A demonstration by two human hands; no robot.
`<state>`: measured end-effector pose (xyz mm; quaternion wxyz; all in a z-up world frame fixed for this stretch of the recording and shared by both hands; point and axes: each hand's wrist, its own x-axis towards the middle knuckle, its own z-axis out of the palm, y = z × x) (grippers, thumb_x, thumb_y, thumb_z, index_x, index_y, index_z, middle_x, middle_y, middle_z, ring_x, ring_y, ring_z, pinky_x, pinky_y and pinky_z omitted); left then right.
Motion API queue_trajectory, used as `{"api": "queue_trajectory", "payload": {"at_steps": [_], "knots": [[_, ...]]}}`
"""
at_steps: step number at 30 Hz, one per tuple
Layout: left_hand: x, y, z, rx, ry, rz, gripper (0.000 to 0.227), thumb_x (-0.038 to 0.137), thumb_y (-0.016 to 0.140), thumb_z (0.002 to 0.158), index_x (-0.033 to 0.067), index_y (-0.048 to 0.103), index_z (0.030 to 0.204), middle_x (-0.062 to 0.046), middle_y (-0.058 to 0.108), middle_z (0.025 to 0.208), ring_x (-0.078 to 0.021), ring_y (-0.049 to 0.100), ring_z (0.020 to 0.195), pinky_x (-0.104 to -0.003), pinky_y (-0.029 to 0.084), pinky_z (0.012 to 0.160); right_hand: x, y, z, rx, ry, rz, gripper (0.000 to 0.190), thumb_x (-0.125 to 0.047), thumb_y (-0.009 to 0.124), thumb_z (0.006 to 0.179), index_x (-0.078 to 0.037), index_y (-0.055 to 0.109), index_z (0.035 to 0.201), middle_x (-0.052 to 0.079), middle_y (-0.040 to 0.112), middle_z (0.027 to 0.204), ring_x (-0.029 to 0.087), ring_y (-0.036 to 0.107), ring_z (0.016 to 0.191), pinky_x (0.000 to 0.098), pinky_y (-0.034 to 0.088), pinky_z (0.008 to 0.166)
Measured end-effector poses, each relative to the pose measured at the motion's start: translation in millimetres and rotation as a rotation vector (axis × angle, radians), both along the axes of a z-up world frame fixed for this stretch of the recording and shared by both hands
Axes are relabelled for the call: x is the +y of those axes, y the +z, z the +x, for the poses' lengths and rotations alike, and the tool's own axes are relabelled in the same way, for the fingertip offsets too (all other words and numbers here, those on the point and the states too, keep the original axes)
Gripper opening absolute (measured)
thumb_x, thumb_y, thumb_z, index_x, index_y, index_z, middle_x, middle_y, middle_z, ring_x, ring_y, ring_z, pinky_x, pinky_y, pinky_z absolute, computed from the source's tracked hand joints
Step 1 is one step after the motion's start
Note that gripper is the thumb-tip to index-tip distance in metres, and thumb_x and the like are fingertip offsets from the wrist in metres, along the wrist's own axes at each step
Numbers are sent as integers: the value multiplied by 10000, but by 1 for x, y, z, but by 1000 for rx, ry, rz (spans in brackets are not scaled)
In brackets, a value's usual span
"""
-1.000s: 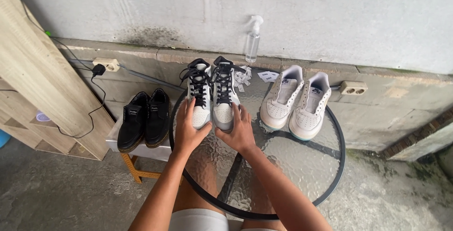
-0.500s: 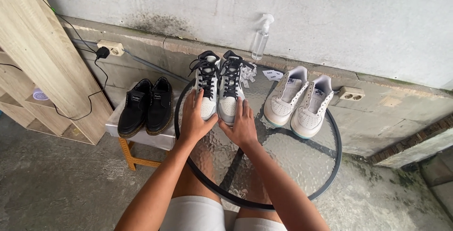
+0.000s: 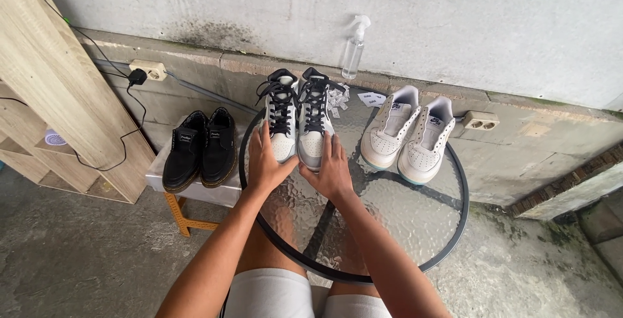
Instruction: The person is lacing a high-top sneaker by threading the laces through the eyelets and then tying a knot.
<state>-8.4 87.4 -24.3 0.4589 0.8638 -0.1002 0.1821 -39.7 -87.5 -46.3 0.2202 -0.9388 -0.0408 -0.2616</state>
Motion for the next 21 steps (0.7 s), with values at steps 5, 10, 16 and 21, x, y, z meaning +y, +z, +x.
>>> {"api": "queue_trajectory", "payload": {"at_steps": [5,10,16,21], "knots": [[4,5,2,63,-44,-20,1165,338,798,579,-19,295,1568,-410,339,1504,-559,344,1426,-631,284,1156,-5,-2,0,38,11,79,1083,-541,751,736,29,323,1552,350,424,1432,536,501,1304,584,441,1071],[0,3,-5,-19,-10,17,1060,325,770,630,-31,361,1540,-394,360,1500,-549,364,1413,-632,310,1139,-12,-4,0,33,21,165,1102,-501,797,673,-14,357,1558,324,443,1434,524,512,1298,582,453,1058],[-6,5,-13,-31,17,42,1005,311,769,691,-43,349,1533,-412,329,1506,-558,326,1426,-635,310,1137,-20,-6,1,-20,40,249,1070,-432,853,585,-48,478,1511,287,514,1407,498,539,1282,572,474,1043],[-4,10,-14,-9,2,8,1003,312,772,699,-46,346,1534,-417,327,1503,-552,318,1434,-645,306,1133,-23,-11,3,-14,33,318,1057,-428,879,520,-85,547,1463,233,551,1398,439,549,1307,536,471,1084]]}}
